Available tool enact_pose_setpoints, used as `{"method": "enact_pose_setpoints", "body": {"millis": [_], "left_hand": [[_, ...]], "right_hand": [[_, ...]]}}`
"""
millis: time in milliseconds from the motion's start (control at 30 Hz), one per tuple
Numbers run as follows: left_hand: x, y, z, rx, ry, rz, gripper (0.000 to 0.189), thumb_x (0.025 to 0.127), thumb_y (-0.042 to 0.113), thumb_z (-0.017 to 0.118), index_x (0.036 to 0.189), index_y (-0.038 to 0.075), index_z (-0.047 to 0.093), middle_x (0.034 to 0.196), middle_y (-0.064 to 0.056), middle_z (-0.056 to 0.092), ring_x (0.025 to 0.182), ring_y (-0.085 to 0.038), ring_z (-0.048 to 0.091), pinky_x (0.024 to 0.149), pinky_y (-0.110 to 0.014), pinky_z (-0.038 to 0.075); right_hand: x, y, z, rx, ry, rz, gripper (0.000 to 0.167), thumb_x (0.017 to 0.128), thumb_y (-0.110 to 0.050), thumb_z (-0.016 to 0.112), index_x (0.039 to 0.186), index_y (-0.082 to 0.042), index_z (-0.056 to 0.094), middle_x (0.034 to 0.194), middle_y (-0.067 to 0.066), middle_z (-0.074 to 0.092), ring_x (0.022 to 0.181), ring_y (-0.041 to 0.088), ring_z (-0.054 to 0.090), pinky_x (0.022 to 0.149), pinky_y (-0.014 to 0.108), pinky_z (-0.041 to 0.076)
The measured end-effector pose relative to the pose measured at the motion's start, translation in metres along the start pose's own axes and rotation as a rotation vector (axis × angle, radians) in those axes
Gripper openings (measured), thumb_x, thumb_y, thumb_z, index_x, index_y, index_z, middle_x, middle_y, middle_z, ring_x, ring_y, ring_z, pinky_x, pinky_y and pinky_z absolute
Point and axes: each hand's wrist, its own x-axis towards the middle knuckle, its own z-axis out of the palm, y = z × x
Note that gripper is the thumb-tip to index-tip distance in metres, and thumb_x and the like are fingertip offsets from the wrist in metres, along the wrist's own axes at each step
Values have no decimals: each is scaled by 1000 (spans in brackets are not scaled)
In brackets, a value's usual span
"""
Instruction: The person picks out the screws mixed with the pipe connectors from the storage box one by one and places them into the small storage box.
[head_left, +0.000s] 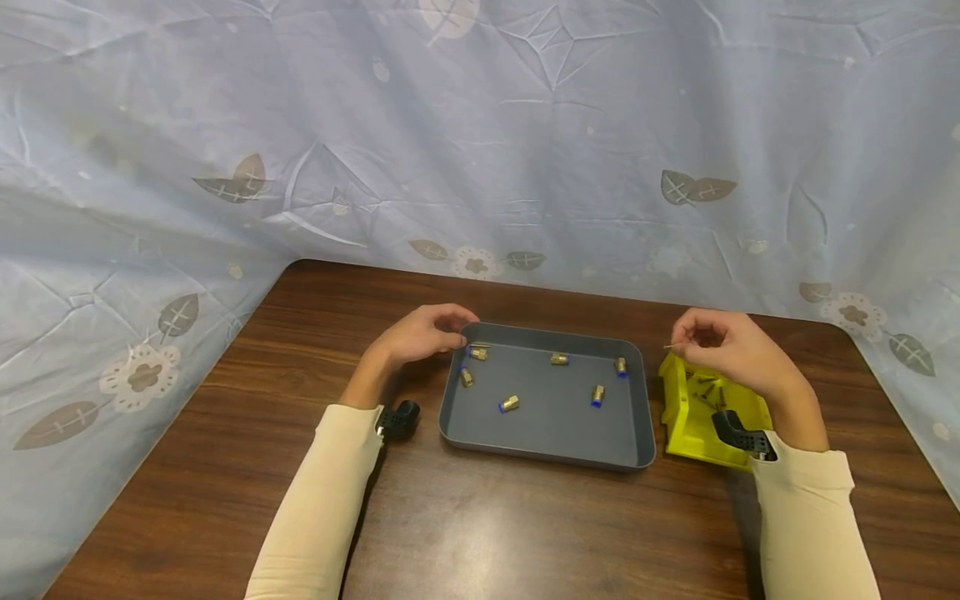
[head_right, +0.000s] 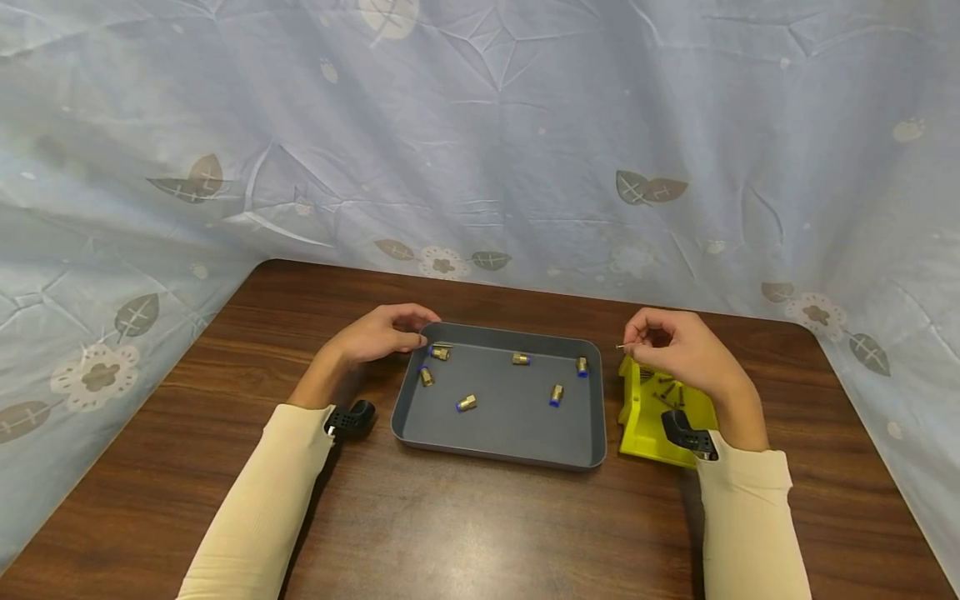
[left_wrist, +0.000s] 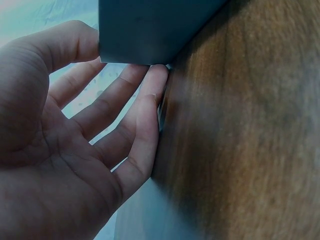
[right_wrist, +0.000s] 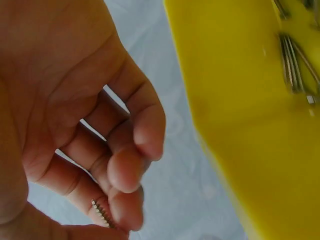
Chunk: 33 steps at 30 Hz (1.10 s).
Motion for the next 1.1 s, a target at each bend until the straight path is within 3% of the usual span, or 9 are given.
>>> {"method": "enact_pose_setpoints", "body": {"millis": [367, 633, 1100], "left_hand": [[0, -1, 0, 4, 7, -1, 40, 102, 10, 72, 142, 8, 71, 136, -18, 68, 117, -30, 65, 93, -41, 57], [1, -1, 0, 9, 7, 5, 40, 102, 10, 71, 142, 7, 71, 133, -18, 68, 112, -28, 65, 90, -39, 56], [2, -1, 0, 13, 7, 10, 40, 101, 9, 72, 142, 9, 71, 136, -17, 68, 114, -28, 64, 90, -38, 56]], "right_hand": [[-20, 18, -23, -140, 82, 98, 8, 101, 0, 73, 105, -7, 74, 96, 0, 71, 85, 14, 60, 73, 22, 49], [-28, 29, -29, -135, 109, 167, 4, 103, -4, 74, 107, -4, 73, 96, 1, 71, 81, 16, 58, 68, 26, 48], [-33, 32, -32, -157, 142, 160, 4, 103, -2, 73, 107, 0, 72, 91, -1, 68, 80, 12, 58, 67, 24, 46]]}}
